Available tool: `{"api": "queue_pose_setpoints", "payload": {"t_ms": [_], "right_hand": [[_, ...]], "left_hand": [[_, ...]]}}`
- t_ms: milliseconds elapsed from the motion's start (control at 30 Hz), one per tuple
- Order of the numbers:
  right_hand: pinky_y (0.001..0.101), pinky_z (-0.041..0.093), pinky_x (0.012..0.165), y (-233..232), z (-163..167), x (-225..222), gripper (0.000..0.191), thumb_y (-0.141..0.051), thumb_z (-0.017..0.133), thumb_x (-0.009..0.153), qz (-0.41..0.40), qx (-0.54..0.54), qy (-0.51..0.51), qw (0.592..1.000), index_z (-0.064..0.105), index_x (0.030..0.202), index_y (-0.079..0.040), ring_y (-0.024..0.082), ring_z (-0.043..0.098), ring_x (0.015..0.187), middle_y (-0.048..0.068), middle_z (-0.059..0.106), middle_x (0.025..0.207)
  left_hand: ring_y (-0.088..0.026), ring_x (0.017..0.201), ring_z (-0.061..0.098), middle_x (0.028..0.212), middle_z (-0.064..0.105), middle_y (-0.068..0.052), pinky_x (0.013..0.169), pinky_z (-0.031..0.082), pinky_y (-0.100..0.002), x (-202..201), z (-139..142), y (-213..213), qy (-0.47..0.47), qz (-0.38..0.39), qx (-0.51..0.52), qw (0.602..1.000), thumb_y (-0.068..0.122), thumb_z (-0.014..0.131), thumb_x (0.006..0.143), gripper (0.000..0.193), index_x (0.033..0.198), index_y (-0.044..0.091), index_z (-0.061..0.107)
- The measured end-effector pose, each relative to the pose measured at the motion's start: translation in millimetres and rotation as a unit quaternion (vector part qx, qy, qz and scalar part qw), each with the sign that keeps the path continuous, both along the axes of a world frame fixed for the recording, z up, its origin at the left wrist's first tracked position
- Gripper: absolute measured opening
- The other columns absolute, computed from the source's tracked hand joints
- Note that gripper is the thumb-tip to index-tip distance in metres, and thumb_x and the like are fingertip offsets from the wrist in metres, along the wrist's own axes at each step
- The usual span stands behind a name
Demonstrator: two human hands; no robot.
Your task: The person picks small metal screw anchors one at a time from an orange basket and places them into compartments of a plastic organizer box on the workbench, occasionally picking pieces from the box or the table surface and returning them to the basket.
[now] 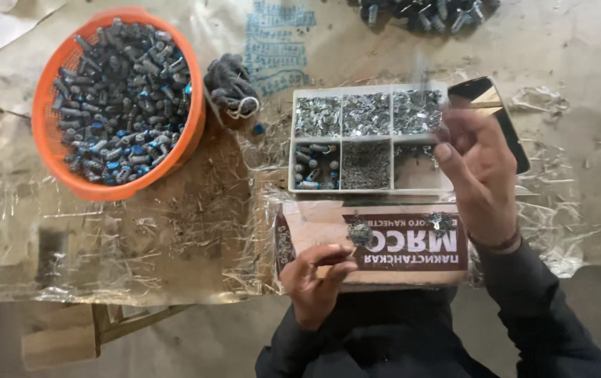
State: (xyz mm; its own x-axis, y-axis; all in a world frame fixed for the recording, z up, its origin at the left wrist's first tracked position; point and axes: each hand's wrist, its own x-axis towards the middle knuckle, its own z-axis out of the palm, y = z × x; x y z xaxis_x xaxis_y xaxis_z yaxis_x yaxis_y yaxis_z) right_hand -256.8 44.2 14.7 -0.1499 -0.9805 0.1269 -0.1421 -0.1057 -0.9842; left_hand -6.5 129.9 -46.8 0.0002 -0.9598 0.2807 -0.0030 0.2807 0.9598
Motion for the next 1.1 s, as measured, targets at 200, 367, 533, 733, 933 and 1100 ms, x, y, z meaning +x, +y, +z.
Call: {"api": "queue_pose_setpoints", "payload": {"t_ms": [200, 367, 533, 733, 933, 1100], "right_hand": [[0.0426, 0.046, 0.114, 8.4, 15.5, 5.1, 0.040, -0.018, 0.068, 0.099, 0.114, -0.049, -0.085, 0.989, 0.055, 0.133, -0.001, 0.024, 0.050, 0.140, 0.017, 0.046, 0.152], [0.0433, 0.052, 0.096, 23.2, -26.7, -81.5, 0.033, -0.020, 0.074, 0.097, 0.041, 0.075, -0.239, 0.967, 0.071, 0.123, -0.001, 0.029, 0.061, 0.110, 0.019, 0.070, 0.126], [0.0424, 0.046, 0.109, 30.4, -66.4, -194.2, 0.022, -0.023, 0.069, 0.102, -0.327, -0.038, 0.610, 0.721, 0.067, 0.120, -0.010, 0.027, 0.057, 0.118, 0.010, 0.065, 0.120], [0.0406, 0.045, 0.099, 40.3, -93.8, -256.3, 0.022, -0.029, 0.081, 0.092, -0.304, 0.047, 0.727, 0.614, 0.074, 0.106, -0.013, 0.029, 0.059, 0.107, 0.007, 0.069, 0.107], [0.0346, 0.049, 0.096, 46.4, -59.4, -213.2, 0.016, -0.018, 0.069, 0.105, -0.304, -0.024, 0.404, 0.862, 0.070, 0.114, -0.004, 0.019, 0.063, 0.097, 0.006, 0.068, 0.108], [0.0306, 0.058, 0.090, 78.4, -44.9, -86.4, 0.022, -0.014, 0.058, 0.098, -0.158, 0.040, -0.448, 0.879, 0.069, 0.116, -0.009, 0.016, 0.066, 0.106, 0.004, 0.067, 0.112]], "left_hand": [[-0.020, 0.089, 0.079, 0.101, 0.079, -0.016, 0.082, 0.064, -0.030, 4.7, -11.2, -6.5, -0.044, 0.030, -0.002, 0.999, 0.003, 0.079, 0.091, 0.026, 0.114, -0.004, 0.068], [-0.019, 0.087, 0.080, 0.097, 0.079, -0.013, 0.079, 0.063, -0.028, -3.1, -17.6, -9.9, -0.125, 0.046, -0.063, 0.989, 0.007, 0.078, 0.091, 0.025, 0.112, -0.002, 0.069], [-0.017, 0.077, 0.078, 0.089, 0.079, -0.010, 0.074, 0.062, -0.027, -1.9, -22.0, -8.2, -0.118, 0.053, -0.051, 0.990, 0.007, 0.080, 0.089, 0.022, 0.107, -0.001, 0.071], [-0.017, 0.076, 0.078, 0.087, 0.079, -0.010, 0.073, 0.061, -0.027, -1.1, -23.1, -8.6, -0.148, 0.057, -0.065, 0.985, 0.007, 0.080, 0.087, 0.020, 0.104, -0.001, 0.072], [-0.018, 0.078, 0.080, 0.089, 0.081, -0.011, 0.072, 0.064, -0.027, -5.7, -14.1, -14.0, -0.121, 0.048, -0.065, 0.989, 0.009, 0.079, 0.089, 0.019, 0.103, 0.000, 0.071], [-0.021, 0.084, 0.079, 0.103, 0.078, -0.015, 0.071, 0.065, -0.028, -27.2, 7.5, -17.2, -0.111, -0.024, -0.086, 0.990, 0.008, 0.080, 0.088, 0.026, 0.113, 0.002, 0.072]]}}
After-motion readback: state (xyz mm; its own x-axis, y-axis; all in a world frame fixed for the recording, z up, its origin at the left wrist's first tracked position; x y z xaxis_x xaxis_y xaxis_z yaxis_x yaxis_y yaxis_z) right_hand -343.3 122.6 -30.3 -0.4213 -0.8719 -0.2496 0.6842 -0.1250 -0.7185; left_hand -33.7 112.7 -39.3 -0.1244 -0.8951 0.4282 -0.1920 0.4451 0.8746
